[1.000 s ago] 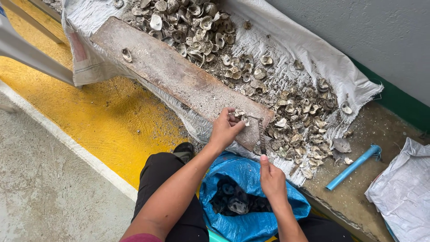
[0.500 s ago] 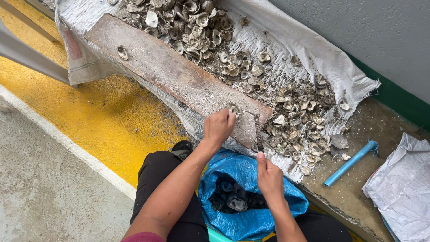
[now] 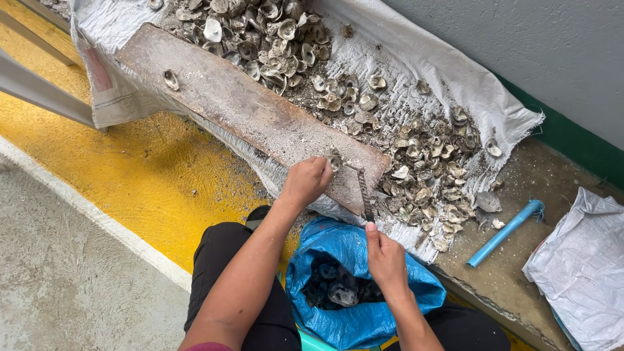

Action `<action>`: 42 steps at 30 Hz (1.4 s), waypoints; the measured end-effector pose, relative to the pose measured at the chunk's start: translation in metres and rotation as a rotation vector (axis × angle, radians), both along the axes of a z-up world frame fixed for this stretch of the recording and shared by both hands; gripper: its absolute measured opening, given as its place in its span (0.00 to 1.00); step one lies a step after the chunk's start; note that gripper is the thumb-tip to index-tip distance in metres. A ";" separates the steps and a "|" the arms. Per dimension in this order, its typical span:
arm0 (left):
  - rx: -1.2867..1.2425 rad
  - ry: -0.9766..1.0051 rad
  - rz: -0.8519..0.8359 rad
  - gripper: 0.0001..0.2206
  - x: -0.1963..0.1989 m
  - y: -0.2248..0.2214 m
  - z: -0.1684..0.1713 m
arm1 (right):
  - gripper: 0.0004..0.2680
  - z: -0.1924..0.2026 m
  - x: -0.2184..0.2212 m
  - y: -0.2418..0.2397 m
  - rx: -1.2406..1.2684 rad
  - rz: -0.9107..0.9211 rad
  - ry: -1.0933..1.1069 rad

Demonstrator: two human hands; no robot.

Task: The person is using a shucking knife to open and process oyster shells on a wooden board.

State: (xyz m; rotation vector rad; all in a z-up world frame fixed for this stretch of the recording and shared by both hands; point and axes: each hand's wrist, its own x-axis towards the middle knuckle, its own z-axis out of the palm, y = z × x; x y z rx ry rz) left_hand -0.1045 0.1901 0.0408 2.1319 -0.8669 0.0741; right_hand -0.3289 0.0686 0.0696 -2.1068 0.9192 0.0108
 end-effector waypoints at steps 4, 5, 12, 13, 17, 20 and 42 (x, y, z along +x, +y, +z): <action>-0.022 -0.073 -0.002 0.11 -0.008 0.003 0.002 | 0.26 0.005 0.002 0.005 -0.023 0.029 -0.022; -0.039 -0.079 -0.021 0.11 -0.007 0.002 0.006 | 0.26 0.003 0.004 0.008 -0.037 0.037 -0.015; -0.045 -0.067 0.001 0.13 -0.007 0.002 0.006 | 0.26 0.004 0.009 0.009 -0.023 0.036 0.031; -0.047 -0.068 0.002 0.13 -0.005 0.000 0.003 | 0.26 0.003 0.005 0.008 -0.025 0.037 0.030; 0.003 -0.010 0.034 0.14 -0.002 -0.002 -0.004 | 0.26 0.009 -0.006 0.008 0.058 -0.019 -0.209; 0.030 0.028 0.035 0.15 -0.005 -0.002 -0.004 | 0.25 0.011 -0.013 0.014 0.063 -0.059 -0.392; -0.028 -0.041 0.032 0.14 -0.007 -0.001 -0.016 | 0.24 -0.034 0.001 0.009 -0.139 0.133 -0.082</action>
